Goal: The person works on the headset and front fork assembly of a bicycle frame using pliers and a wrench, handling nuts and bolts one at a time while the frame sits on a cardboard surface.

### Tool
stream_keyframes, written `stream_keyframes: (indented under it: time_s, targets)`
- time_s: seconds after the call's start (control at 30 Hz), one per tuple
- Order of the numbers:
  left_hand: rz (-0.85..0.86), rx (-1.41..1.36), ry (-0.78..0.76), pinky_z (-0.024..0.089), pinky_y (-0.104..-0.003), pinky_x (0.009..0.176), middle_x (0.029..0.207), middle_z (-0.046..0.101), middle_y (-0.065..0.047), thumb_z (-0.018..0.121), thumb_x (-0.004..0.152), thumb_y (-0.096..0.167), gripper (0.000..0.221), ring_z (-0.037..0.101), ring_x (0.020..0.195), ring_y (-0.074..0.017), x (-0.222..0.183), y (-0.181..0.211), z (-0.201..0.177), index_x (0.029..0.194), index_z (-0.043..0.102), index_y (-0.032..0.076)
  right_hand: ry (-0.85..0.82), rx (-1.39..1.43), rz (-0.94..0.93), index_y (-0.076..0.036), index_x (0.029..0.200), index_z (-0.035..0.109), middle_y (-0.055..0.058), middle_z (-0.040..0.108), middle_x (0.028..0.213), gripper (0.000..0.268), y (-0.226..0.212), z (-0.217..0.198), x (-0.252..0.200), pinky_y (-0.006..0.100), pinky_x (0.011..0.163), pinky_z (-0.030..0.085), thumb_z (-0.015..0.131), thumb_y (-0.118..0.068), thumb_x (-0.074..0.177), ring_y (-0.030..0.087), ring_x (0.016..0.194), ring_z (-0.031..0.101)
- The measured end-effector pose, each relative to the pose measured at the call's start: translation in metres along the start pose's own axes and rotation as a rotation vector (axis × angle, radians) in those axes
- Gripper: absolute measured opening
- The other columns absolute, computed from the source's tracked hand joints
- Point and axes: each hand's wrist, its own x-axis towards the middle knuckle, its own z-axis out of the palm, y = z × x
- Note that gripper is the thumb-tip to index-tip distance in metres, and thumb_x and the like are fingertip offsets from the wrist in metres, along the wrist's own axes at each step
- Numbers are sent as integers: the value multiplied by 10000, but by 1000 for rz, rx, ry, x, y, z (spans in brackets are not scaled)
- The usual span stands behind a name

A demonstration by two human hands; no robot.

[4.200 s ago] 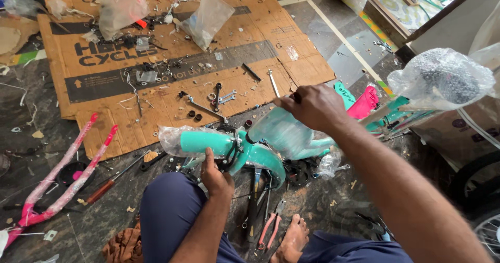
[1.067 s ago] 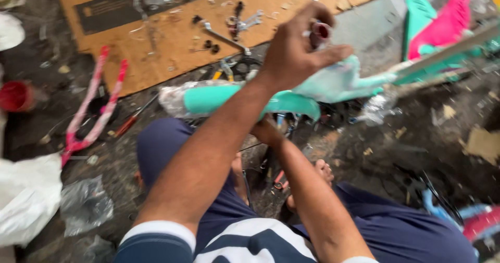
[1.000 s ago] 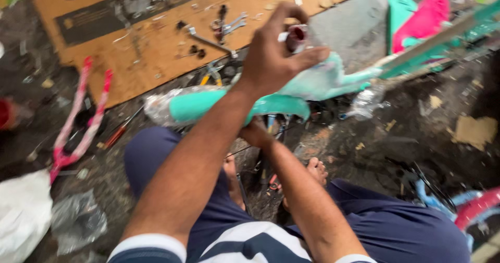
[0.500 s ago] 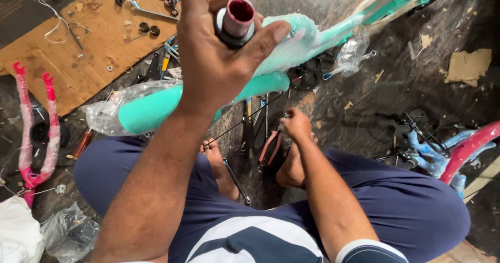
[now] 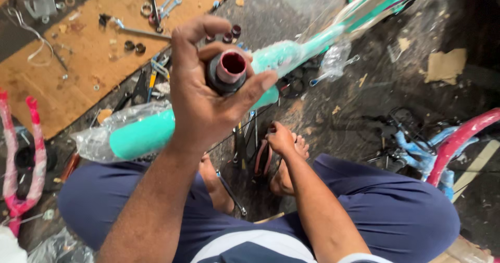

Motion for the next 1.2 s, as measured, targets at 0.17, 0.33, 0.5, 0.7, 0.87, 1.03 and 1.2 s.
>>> stream_keyframes:
  time_s: [0.17,0.33,0.5,0.7,0.87,1.03,1.2]
  targets:
    - [-98,-344,-66,569,-238,908,1028,700,-65,758,950,551,794,692,970,-99,-8,-14,-9,1409,372,31,-17,1260,158,-46,1257,625,130,737,1119,329,-86,-86,-3,370,802,591,624,-114,934,252,948,733]
    - [-56,-539,-85,525,-322,1010,1102,710,-155,557,912,821,1005,671,1065,-182,-6,-33,-10,1464,347,8,356,958,-713,-18,1371,568,126,659,1284,406,-218,-168,-61,335,1013,499,639,-26,972,187,1102,624]
    - [-128,-708,6,541,-398,1012,1221,713,-236,313,929,856,933,701,1124,-273,-11,-44,-6,1434,390,75,188,842,-877,-51,1470,485,87,636,1291,419,-303,-187,-68,298,1010,465,540,-154,1067,131,1123,584]
    - [-124,-992,160,441,-453,1118,1390,628,-260,245,957,840,881,614,1307,-343,-25,-30,-21,1449,444,136,201,841,-866,-53,1479,496,82,632,1151,408,-308,-172,-57,290,946,498,510,-204,1101,137,1038,599]
    - [-110,-895,114,471,-424,1077,1366,652,-226,407,976,721,753,617,1262,-325,-12,-25,-57,1448,434,135,221,735,-830,-45,1454,486,86,647,1135,397,-302,-187,-53,273,911,530,505,-207,1092,129,1014,632]
    - [-165,-504,132,506,-369,1080,1288,645,-151,734,1005,311,553,615,1194,-221,12,-34,-133,1402,424,84,220,767,-790,-17,1436,504,65,672,953,362,-300,-190,-52,263,797,519,520,-201,1125,115,876,635]
    - [-466,307,101,570,-322,730,860,735,-66,737,912,251,293,721,815,-170,43,-68,-186,1141,683,77,369,731,-840,17,1379,544,109,692,921,326,-298,-181,-62,272,779,524,512,-231,1169,128,820,652]
